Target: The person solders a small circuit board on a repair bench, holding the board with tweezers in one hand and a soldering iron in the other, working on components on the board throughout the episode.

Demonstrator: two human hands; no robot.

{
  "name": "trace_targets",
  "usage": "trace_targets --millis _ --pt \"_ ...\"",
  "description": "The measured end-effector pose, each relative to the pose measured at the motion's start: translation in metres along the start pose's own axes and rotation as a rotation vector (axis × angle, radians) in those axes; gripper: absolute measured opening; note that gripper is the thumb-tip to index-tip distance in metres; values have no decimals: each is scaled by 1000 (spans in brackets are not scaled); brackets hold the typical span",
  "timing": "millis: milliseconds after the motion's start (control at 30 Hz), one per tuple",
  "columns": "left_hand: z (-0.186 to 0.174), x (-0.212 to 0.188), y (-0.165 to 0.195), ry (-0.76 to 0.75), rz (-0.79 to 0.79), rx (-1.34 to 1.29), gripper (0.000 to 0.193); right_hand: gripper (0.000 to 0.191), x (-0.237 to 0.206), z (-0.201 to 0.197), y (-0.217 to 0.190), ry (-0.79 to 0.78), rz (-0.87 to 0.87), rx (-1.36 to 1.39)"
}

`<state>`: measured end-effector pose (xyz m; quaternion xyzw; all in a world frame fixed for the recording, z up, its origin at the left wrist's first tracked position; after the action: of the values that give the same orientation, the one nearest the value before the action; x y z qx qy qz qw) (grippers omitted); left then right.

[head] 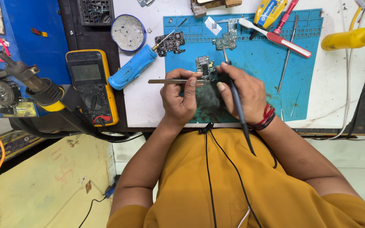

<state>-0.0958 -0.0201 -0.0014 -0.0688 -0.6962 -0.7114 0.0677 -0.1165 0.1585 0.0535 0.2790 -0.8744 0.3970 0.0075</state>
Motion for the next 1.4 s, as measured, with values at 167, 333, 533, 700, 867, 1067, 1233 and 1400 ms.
trace_targets --millis 167,333,533,700,867,1067,1233,1400 --pt "3 4 4 26 -19 113 13 29 -11 -7 11 88 70 18" --pt "5 7 8 29 -67 218 10 20 -18 -2 17 159 58 62" --pt "6 9 11 22 -70 277 10 12 -23 0 16 140 -15 101" --pt "6 10 12 24 -85 299 11 10 -20 1 11 118 -38 90" --pt "6 10 12 17 -80 299 10 11 -16 2 9 103 -31 78" --pt "6 11 10 16 -84 305 10 11 -16 3 11 81 -25 79" --pt "6 11 11 18 -86 317 10 10 -17 3 12 79 -22 78" --pt "6 11 10 20 -98 318 10 10 -17 3 12 78 -24 77"
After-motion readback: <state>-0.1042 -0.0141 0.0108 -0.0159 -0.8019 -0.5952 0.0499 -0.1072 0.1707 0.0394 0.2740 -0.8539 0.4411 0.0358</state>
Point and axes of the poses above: each hand's wrist, its own x-axis towards the middle knuckle, its own z-axis out of the palm, y = z × x, the point moved 5 cm from there along x, towards the middle knuckle, and after that the axes turned 9 degrees about -y, right-handed, at the moved point
